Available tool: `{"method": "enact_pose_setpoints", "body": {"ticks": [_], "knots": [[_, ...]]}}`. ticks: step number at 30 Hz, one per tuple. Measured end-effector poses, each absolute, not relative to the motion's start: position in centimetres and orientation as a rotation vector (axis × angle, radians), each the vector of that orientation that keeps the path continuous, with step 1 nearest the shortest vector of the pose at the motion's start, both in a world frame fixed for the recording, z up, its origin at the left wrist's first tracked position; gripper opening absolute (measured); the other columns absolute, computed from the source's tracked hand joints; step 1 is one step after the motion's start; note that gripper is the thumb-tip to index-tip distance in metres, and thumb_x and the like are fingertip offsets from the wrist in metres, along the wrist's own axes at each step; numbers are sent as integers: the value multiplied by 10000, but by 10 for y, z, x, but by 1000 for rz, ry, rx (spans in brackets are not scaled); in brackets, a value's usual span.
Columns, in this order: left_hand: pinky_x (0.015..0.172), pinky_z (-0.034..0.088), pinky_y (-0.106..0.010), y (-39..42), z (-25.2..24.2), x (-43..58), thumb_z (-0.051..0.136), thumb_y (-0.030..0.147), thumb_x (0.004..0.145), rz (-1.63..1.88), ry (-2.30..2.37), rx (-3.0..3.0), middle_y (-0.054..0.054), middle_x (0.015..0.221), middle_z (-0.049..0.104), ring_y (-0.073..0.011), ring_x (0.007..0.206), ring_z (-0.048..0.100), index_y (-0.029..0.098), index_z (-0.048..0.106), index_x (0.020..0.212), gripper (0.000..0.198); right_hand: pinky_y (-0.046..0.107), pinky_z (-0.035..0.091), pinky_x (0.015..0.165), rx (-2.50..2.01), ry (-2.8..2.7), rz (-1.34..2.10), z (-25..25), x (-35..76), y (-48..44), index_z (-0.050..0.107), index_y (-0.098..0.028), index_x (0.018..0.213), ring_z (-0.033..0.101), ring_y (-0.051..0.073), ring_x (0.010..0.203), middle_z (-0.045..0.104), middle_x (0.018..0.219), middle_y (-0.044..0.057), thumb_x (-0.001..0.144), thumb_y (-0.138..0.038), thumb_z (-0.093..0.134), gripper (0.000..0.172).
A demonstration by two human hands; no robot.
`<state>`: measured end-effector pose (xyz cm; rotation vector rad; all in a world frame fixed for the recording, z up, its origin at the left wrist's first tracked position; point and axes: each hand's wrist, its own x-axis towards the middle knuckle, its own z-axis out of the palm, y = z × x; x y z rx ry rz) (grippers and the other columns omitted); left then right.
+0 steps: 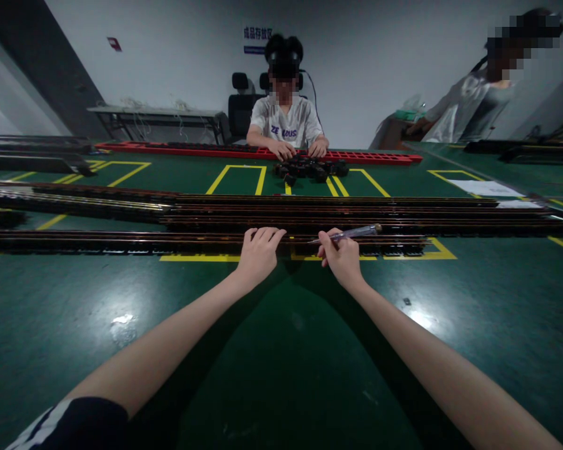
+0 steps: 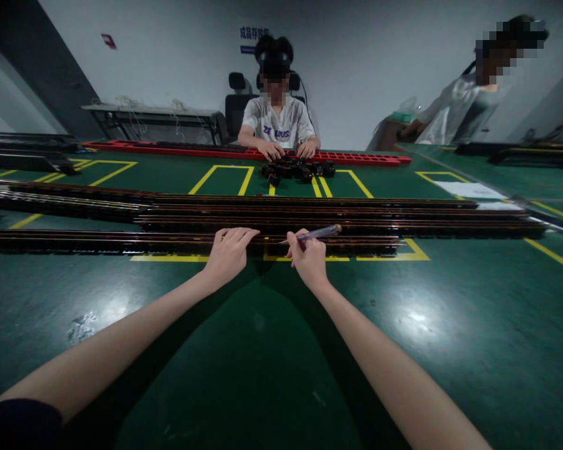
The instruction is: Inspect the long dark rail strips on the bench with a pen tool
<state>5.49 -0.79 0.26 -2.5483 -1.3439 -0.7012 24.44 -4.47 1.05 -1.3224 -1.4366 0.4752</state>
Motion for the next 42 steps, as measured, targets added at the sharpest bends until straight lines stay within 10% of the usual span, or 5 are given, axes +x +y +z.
{"method": "enact_pose_setpoints", "body": {"ticks": [42], "knots": [[972, 388, -467, -7, 2, 53, 393, 302, 935, -704, -1298, -2583, -125, 1200, 651, -259, 1094, 581, 140, 572, 1247, 395, 195, 379, 322, -1367, -1252, 479, 12, 244, -45, 464, -206, 598, 497, 95, 320, 535, 441, -22, 818, -512, 547, 386]]}}
